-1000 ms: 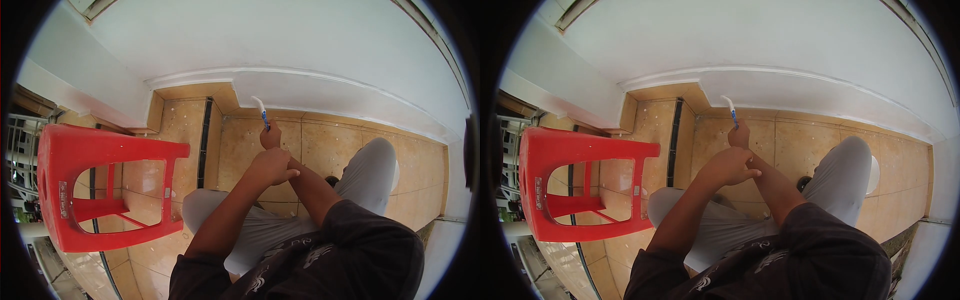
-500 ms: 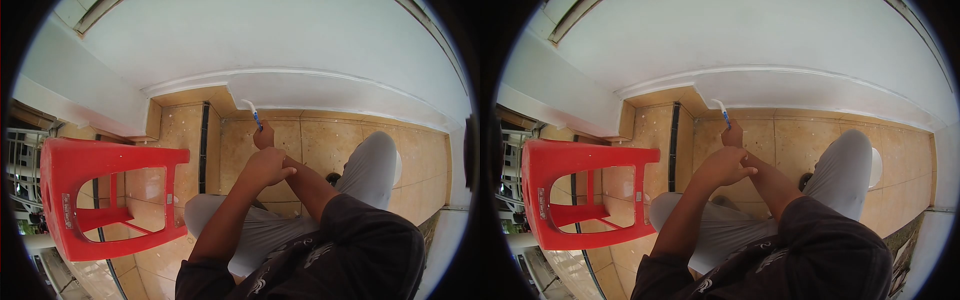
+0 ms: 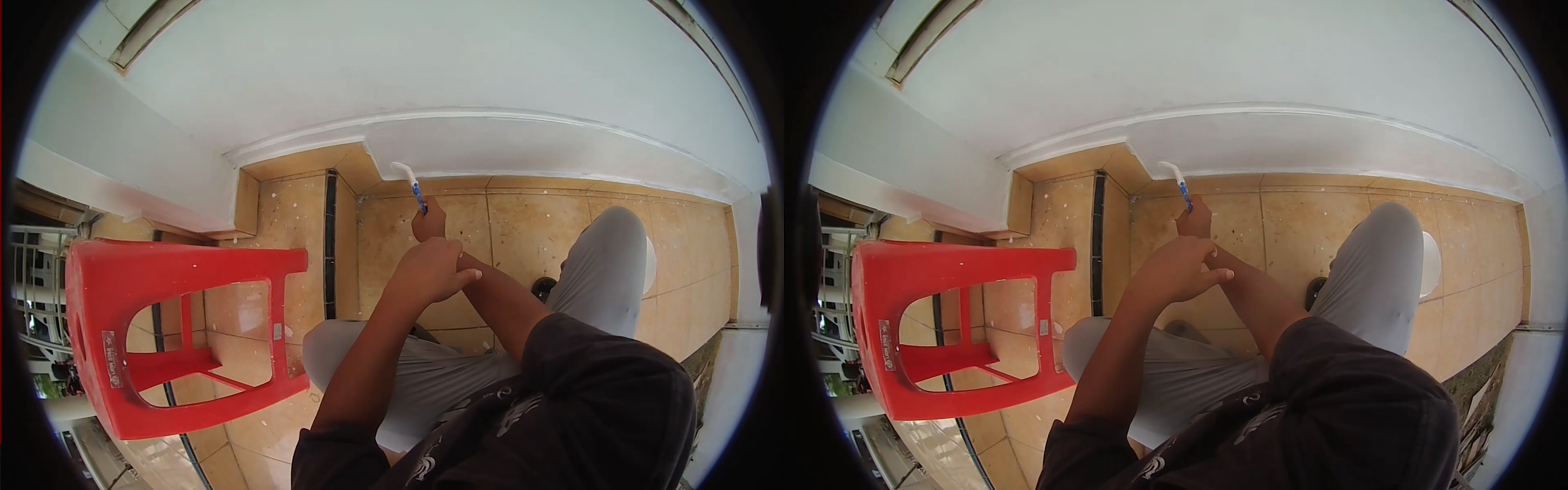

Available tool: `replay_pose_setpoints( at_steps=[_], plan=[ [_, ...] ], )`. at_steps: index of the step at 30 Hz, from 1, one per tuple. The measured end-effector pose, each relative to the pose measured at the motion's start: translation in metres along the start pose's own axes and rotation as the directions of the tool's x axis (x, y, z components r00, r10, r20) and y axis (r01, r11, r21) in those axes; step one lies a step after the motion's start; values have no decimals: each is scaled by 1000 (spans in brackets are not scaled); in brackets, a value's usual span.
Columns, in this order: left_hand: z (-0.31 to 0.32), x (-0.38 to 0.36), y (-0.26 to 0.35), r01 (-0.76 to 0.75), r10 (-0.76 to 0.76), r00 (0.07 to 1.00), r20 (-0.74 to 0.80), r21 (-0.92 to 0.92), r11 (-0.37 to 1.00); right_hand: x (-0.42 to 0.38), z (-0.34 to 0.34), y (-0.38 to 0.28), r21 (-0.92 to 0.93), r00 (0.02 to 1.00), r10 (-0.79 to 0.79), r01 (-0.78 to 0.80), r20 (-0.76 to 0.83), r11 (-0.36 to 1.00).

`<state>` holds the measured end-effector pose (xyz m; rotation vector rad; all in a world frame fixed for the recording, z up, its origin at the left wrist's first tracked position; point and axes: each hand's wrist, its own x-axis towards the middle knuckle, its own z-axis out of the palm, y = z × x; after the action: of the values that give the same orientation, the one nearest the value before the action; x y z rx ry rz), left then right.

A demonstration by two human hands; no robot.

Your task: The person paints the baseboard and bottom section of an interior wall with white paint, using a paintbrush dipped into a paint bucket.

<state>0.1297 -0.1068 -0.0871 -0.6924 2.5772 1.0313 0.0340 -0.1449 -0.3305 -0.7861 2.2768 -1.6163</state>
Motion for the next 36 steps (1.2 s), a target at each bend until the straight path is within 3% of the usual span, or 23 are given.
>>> replay_pose_setpoints(
  at_steps=[2,5,8,14,17,20,26,29,31,33,36],
  plan=[
    [-1,-1,0,11,-11,1000,14,3,1000,0,-9,4,-8,998,58,-59,-38,998],
    [-2,-4,2,20,-20,1000,24,21,1000,1,-22,18,-52,992,-24,17,-128,999],
    [-2,-5,6,7,-7,1000,16,33,999,0,-43,18,-126,993,81,-92,-86,988],
    [-6,-8,24,-117,118,992,-50,27,993,-24,-62,15,-5,935,233,-243,-266,970],
    [7,-1,16,-139,140,988,-63,21,990,-32,-44,-21,-15,931,143,-157,-335,987],
    [4,-2,17,-93,93,995,-30,9,996,-21,10,-17,-45,940,79,-99,-331,994],
    [3,-3,11,-64,65,996,-68,23,998,-33,15,-55,76,998,49,-51,25,996],
    [2,-5,10,-62,65,995,-70,46,997,-24,-8,-37,144,980,-9,-19,197,989],
    [5,-5,5,-64,66,994,-90,27,998,-7,-30,-27,90,985,41,-57,167,994],
    [4,-10,10,-57,61,993,-101,42,997,17,-50,6,11,991,-119,118,66,993],
    [3,-10,13,-51,56,996,-74,62,997,25,-84,25,-70,991,-135,135,-5,988]
  ],
)
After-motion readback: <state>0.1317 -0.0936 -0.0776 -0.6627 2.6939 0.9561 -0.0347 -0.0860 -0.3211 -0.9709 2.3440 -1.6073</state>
